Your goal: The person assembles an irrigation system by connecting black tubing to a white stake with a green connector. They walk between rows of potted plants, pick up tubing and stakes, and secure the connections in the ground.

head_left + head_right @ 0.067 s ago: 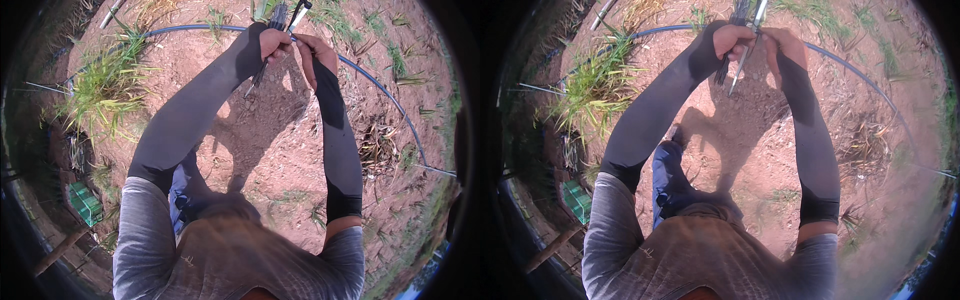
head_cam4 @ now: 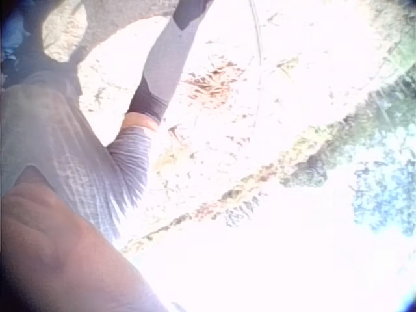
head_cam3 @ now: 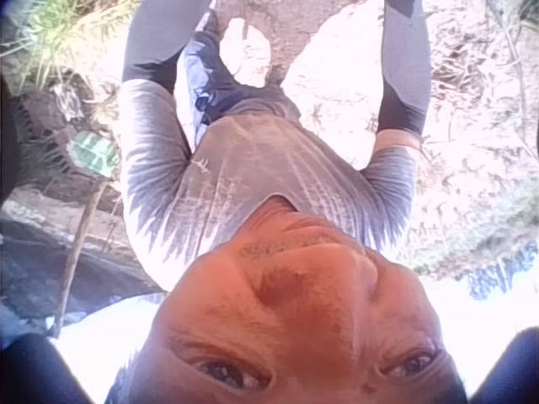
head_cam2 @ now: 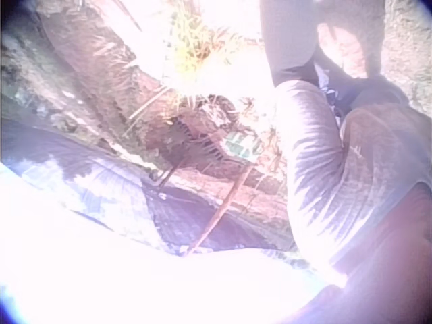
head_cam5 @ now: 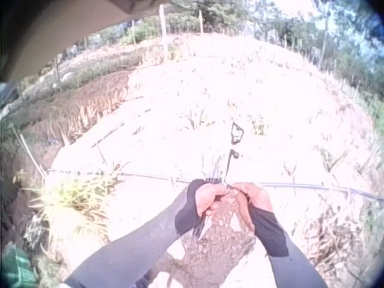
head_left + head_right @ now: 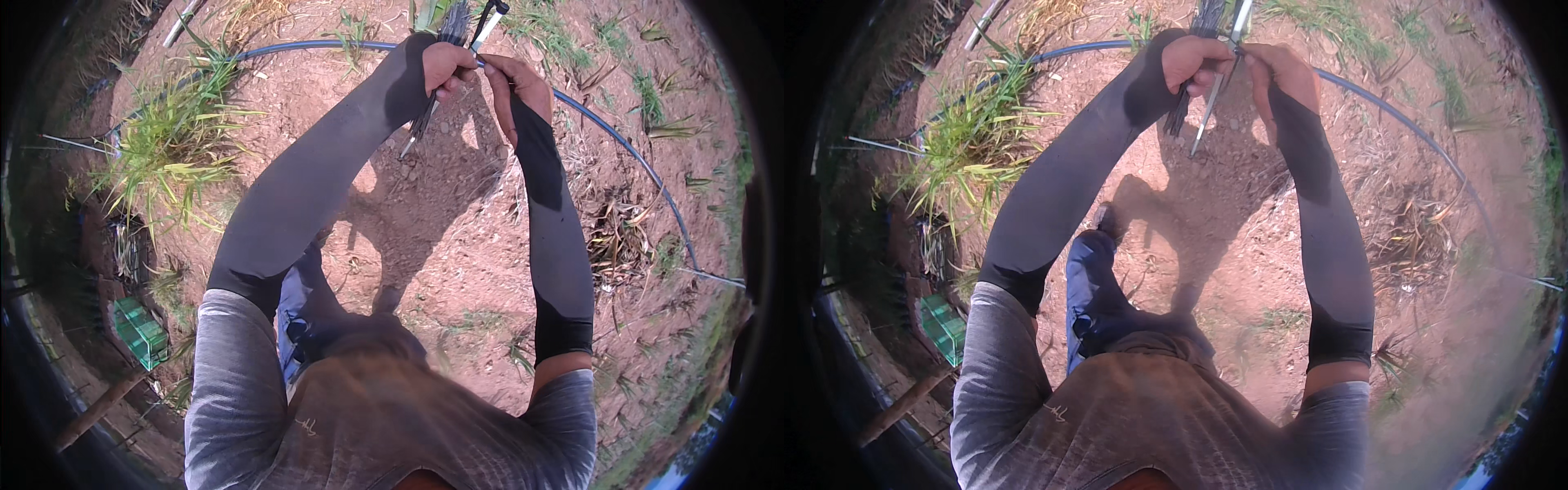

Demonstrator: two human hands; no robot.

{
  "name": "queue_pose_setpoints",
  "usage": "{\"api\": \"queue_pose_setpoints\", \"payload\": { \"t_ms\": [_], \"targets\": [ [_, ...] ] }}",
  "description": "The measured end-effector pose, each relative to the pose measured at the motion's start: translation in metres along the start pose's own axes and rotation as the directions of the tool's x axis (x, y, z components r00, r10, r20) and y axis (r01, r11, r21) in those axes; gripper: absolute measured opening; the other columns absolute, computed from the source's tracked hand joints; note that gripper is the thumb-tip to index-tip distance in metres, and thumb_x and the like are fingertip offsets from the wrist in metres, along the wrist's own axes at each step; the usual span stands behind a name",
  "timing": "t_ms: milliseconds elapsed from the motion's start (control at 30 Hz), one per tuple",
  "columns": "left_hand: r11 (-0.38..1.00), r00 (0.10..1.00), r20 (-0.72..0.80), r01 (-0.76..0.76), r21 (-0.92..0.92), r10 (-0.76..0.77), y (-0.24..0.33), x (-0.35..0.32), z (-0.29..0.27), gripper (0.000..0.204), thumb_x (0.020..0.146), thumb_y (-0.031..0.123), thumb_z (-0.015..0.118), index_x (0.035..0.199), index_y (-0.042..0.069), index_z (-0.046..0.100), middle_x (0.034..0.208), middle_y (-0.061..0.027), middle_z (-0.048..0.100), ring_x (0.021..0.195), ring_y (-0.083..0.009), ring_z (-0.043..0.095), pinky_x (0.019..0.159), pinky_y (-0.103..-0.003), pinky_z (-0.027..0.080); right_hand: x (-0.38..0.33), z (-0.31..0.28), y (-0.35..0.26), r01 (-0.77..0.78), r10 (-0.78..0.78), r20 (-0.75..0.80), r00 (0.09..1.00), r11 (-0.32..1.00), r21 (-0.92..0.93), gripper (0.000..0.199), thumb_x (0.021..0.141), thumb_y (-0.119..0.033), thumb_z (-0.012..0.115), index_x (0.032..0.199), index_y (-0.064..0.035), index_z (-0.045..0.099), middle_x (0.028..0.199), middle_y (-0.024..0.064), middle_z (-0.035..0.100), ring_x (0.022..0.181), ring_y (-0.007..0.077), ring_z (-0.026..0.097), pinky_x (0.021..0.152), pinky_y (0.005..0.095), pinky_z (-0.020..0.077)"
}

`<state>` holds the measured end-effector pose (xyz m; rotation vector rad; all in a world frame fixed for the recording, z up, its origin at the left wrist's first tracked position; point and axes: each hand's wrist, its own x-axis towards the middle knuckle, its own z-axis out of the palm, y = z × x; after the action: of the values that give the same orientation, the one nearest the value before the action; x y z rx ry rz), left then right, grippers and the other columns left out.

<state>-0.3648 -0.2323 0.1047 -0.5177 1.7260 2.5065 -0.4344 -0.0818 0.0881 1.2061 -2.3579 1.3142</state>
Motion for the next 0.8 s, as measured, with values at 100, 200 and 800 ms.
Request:
{"api": "queue_pose_setpoints", "payload": {
  "t_ms": [100, 200, 800],
  "targets": [
    [0.997, 0.998, 0.065, 0.005, 0.073, -0.009, 0.017, 0.004, -0.008, 0.013, 0.084, 0.014, 0.058, 0.083, 0.001, 0.06, 0.063, 0.0009, 0.05, 0.042, -0.0044, 0.032, 0.036, -0.022, 0.023, 0.006, -0.003, 0.001, 0.107, -0.108, -0.008, 0.994, 0.989, -0.104, 0.018, 0.086, -0.012, 0.056, 0.101, -0.0074, 0.066, 0.088, 0.0139, 0.064, 0.081, 0.0256, 0.063, 0.072, 0.0318, 0.0481],
    [0.988, 0.998, 0.059, 0.015, 0.156, -0.024, 0.026, 0.005, -0.022, 0.013, 0.083, 0.015, 0.06, 0.083, 0.001, 0.061, 0.062, 0.0036, 0.047, 0.042, -0.0033, 0.03, 0.036, -0.021, 0.022, 0.01, -0.004, 0.0, 0.152, -0.151, 0.02, 0.988, 0.975, -0.164, 0.017, 0.088, -0.014, 0.057, 0.101, -0.006, 0.066, 0.088, 0.0117, 0.066, 0.08, 0.0208, 0.064, 0.072, 0.0288, 0.0486],
    [0.932, 0.993, 0.067, -0.114, 0.345, 0.097, 0.018, 0.058, -0.046, 0.018, 0.083, 0.02, 0.059, 0.077, 0.003, 0.061, 0.052, 0.001, 0.043, 0.041, -0.0078, 0.037, 0.038, -0.026, 0.028, 0.005, 0.025, 0.012, -0.193, 0.196, -0.029, 0.98, 0.976, 0.099, 0.02, 0.09, -0.016, 0.055, 0.1, -0.0027, 0.066, 0.08, 0.0052, 0.066, 0.075, 0.0114, 0.061, 0.071, 0.0252, 0.0479]
  ]
}}
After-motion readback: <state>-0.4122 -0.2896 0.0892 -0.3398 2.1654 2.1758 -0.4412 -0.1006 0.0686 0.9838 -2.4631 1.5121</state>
